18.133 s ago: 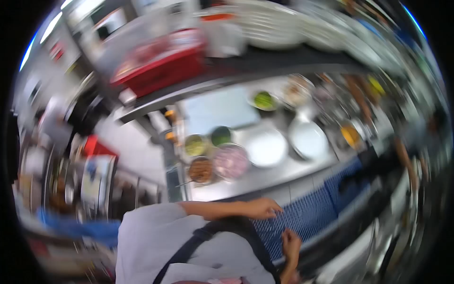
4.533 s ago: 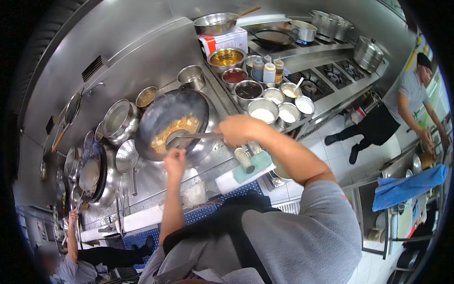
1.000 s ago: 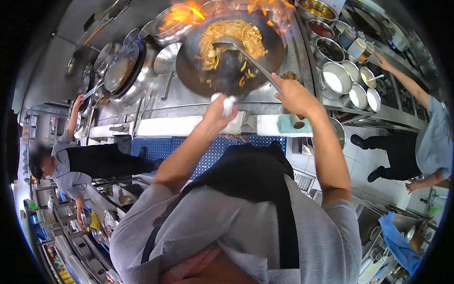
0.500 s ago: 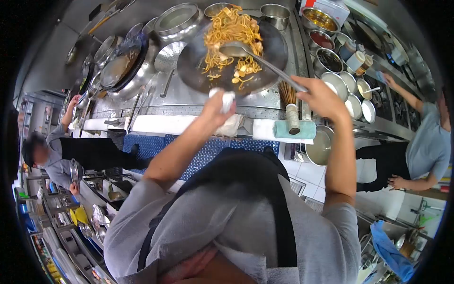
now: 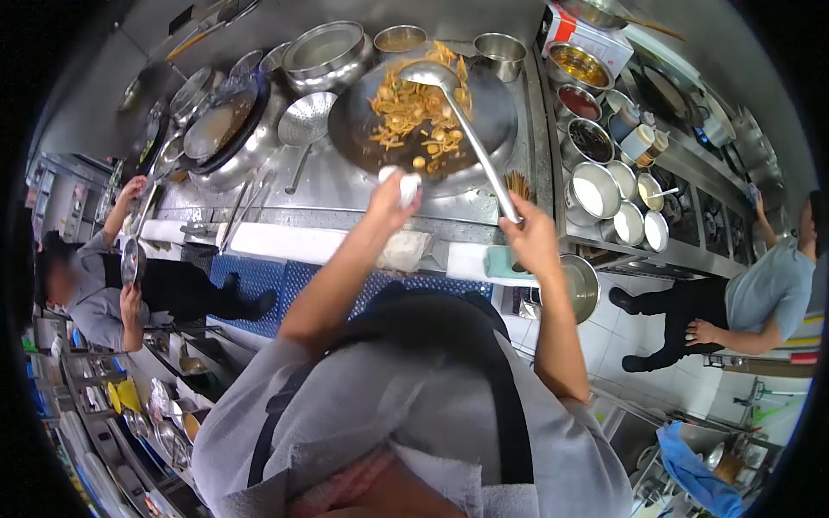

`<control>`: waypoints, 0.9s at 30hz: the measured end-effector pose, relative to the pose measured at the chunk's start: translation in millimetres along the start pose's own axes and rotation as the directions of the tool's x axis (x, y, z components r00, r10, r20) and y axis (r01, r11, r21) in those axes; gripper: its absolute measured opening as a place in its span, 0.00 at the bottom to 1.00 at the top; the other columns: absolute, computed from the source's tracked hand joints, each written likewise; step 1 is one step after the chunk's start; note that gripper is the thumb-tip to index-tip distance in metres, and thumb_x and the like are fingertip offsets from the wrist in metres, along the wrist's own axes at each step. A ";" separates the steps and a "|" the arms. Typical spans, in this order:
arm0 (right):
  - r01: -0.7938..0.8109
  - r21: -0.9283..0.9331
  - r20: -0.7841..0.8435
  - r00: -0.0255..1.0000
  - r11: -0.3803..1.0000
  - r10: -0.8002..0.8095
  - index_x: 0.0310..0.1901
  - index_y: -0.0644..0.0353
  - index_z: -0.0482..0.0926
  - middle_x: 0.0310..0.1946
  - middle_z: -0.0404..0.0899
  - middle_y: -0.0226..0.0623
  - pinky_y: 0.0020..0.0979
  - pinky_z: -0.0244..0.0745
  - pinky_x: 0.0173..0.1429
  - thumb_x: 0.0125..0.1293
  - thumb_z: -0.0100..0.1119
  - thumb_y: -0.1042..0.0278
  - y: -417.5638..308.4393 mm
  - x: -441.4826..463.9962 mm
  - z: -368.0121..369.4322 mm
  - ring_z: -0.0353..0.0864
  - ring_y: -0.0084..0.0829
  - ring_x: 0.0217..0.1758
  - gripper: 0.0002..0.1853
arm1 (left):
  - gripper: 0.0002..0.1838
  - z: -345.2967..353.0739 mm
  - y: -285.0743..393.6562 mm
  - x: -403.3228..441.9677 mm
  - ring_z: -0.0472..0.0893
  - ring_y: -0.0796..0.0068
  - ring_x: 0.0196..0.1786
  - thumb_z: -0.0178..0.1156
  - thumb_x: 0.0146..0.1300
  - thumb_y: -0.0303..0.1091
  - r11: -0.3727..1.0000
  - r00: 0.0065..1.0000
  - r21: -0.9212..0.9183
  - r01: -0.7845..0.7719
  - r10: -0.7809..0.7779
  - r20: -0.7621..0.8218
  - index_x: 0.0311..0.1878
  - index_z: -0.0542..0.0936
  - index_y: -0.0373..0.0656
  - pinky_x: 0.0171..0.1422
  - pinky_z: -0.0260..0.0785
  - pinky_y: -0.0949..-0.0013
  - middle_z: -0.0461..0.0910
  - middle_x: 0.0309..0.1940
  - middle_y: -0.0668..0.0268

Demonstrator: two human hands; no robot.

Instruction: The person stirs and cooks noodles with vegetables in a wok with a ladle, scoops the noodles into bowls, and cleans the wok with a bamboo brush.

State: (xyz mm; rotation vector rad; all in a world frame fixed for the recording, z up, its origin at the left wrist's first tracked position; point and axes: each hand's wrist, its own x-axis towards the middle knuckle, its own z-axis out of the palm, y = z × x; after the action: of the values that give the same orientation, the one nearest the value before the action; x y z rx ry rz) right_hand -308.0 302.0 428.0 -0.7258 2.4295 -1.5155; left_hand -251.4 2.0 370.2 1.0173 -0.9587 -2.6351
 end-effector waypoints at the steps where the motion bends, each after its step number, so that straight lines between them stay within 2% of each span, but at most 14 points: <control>1: 0.018 -0.072 -0.010 1.000 0.997 -0.019 0.73 0.58 0.76 0.48 0.87 0.58 0.37 0.80 0.48 0.68 0.69 0.70 16.8 -3.0 18.2 0.86 0.39 0.37 0.31 | 0.13 9.3 10.7 16.0 0.83 0.61 0.40 0.59 0.77 0.42 1.000 1.000 -0.014 0.010 -0.010 0.001 0.56 0.75 0.45 0.34 0.77 0.63 0.82 0.42 0.58; 2: 0.039 -0.142 -0.024 0.999 0.989 -0.043 0.74 0.56 0.75 0.47 0.87 0.58 0.37 0.80 0.47 0.69 0.69 0.69 29.3 -6.0 39.1 0.85 0.40 0.35 0.31 | 0.13 14.0 17.2 34.2 0.83 0.59 0.40 0.59 0.77 0.42 1.000 1.000 -0.008 0.006 -0.006 -0.018 0.56 0.75 0.44 0.35 0.78 0.63 0.82 0.41 0.57; 4: -0.098 -0.137 0.010 0.995 0.986 0.101 0.77 0.52 0.71 0.43 0.86 0.62 0.40 0.80 0.48 0.71 0.67 0.66 70.2 -15.2 79.3 0.85 0.43 0.35 0.33 | 0.13 8.8 21.5 81.6 0.82 0.59 0.39 0.59 0.77 0.43 0.998 0.998 -0.045 0.055 -0.056 -0.023 0.56 0.75 0.46 0.35 0.79 0.61 0.82 0.41 0.58; 8: -0.040 -0.170 0.016 0.999 0.985 0.043 0.81 0.49 0.65 0.33 0.83 0.64 0.47 0.79 0.47 0.75 0.62 0.61 91.9 -36.4 103.6 0.86 0.57 0.35 0.34 | 0.12 4.1 17.4 105.3 0.82 0.59 0.38 0.59 0.78 0.44 1.000 0.998 0.018 0.021 -0.020 -0.054 0.56 0.76 0.50 0.35 0.79 0.61 0.82 0.40 0.59; 9: -0.100 -0.186 0.041 0.993 0.977 0.110 0.81 0.50 0.64 0.33 0.83 0.65 0.49 0.78 0.47 0.76 0.61 0.61 81.6 -39.0 102.0 0.86 0.59 0.36 0.34 | 0.12 -9.4 14.1 123.8 0.83 0.59 0.37 0.58 0.79 0.45 0.996 0.997 0.030 0.078 -0.078 0.010 0.55 0.77 0.49 0.34 0.80 0.61 0.82 0.39 0.58; 10: -0.168 -0.204 0.071 0.980 0.964 0.186 0.81 0.50 0.63 0.33 0.83 0.66 0.51 0.78 0.47 0.76 0.61 0.61 67.1 -43.4 95.9 0.86 0.62 0.37 0.34 | 0.14 -14.0 14.4 127.8 0.83 0.60 0.36 0.57 0.79 0.46 0.995 0.995 0.039 0.096 -0.096 0.002 0.55 0.78 0.46 0.33 0.80 0.61 0.82 0.38 0.57; 11: -0.155 -0.221 0.071 0.982 0.963 0.174 0.81 0.51 0.63 0.34 0.83 0.66 0.52 0.78 0.47 0.76 0.60 0.62 62.4 -45.8 93.2 0.86 0.63 0.39 0.34 | 0.16 -8.3 16.6 124.2 0.83 0.60 0.37 0.56 0.80 0.47 0.993 0.995 0.075 0.088 -0.086 -0.041 0.55 0.78 0.44 0.34 0.80 0.61 0.82 0.39 0.56; 12: -0.130 -0.241 0.068 0.986 0.962 0.150 0.81 0.52 0.62 0.34 0.83 0.66 0.53 0.78 0.47 0.76 0.60 0.62 63.8 -43.5 92.7 0.85 0.64 0.40 0.34 | 0.16 -6.5 17.8 115.8 0.83 0.59 0.38 0.55 0.80 0.47 0.993 0.999 0.102 0.055 -0.054 -0.008 0.55 0.78 0.43 0.36 0.80 0.61 0.82 0.40 0.55; 14: -0.043 -0.221 0.005 0.999 0.974 0.046 0.81 0.47 0.64 0.26 0.83 0.52 0.44 0.78 0.40 0.76 0.61 0.61 80.3 -42.4 97.2 0.83 0.49 0.27 0.34 | 0.15 -5.9 19.4 115.0 0.82 0.59 0.40 0.54 0.80 0.42 0.996 0.997 0.064 0.067 -0.069 0.025 0.56 0.76 0.41 0.36 0.79 0.62 0.81 0.42 0.54; 15: -0.097 -0.228 0.026 0.994 0.969 0.105 0.81 0.47 0.64 0.26 0.83 0.51 0.44 0.78 0.41 0.75 0.62 0.61 75.8 -41.6 95.5 0.83 0.47 0.27 0.34 | 0.14 -5.0 20.3 110.4 0.82 0.60 0.38 0.54 0.79 0.41 0.995 0.996 0.053 0.081 -0.082 0.016 0.56 0.76 0.41 0.34 0.77 0.63 0.81 0.41 0.55; 19: -0.140 -0.190 0.031 0.988 0.972 0.149 0.81 0.47 0.64 0.25 0.82 0.50 0.42 0.78 0.44 0.74 0.62 0.63 68.5 -41.6 96.0 0.84 0.43 0.29 0.35 | 0.14 -1.6 21.5 100.5 0.82 0.60 0.37 0.56 0.78 0.39 0.997 0.998 0.041 0.059 -0.060 0.008 0.57 0.76 0.39 0.34 0.76 0.64 0.82 0.41 0.55; 22: -0.239 -0.222 0.065 0.964 0.945 0.259 0.81 0.48 0.64 0.25 0.81 0.49 0.43 0.77 0.43 0.74 0.61 0.64 53.4 -39.7 90.9 0.81 0.42 0.28 0.35 | 0.14 1.1 21.9 91.4 0.82 0.58 0.40 0.57 0.78 0.39 0.999 0.999 0.038 0.038 -0.039 0.006 0.58 0.75 0.39 0.36 0.77 0.63 0.81 0.44 0.54; 24: -0.199 -0.209 0.048 0.976 0.957 0.214 0.81 0.48 0.64 0.24 0.80 0.49 0.42 0.76 0.42 0.74 0.61 0.64 56.5 -40.7 90.6 0.80 0.42 0.27 0.35 | 0.15 1.3 22.9 91.4 0.81 0.55 0.45 0.54 0.80 0.38 0.998 0.999 0.058 0.031 -0.033 0.025 0.60 0.72 0.40 0.38 0.78 0.62 0.79 0.48 0.53; 27: -0.149 -0.189 0.022 0.988 0.971 0.156 0.81 0.48 0.65 0.23 0.79 0.49 0.42 0.76 0.42 0.74 0.61 0.64 64.3 -42.6 92.7 0.79 0.42 0.27 0.35 | 0.15 2.0 24.4 88.8 0.81 0.54 0.45 0.55 0.80 0.38 0.997 0.999 0.078 0.019 -0.023 0.046 0.60 0.72 0.39 0.39 0.79 0.61 0.79 0.49 0.53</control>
State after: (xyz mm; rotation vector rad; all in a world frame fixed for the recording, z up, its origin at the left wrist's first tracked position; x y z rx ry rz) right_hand -253.4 272.9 324.5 -0.5778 2.5582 -1.2192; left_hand -321.8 -47.8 337.7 0.9913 -1.0743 -2.6690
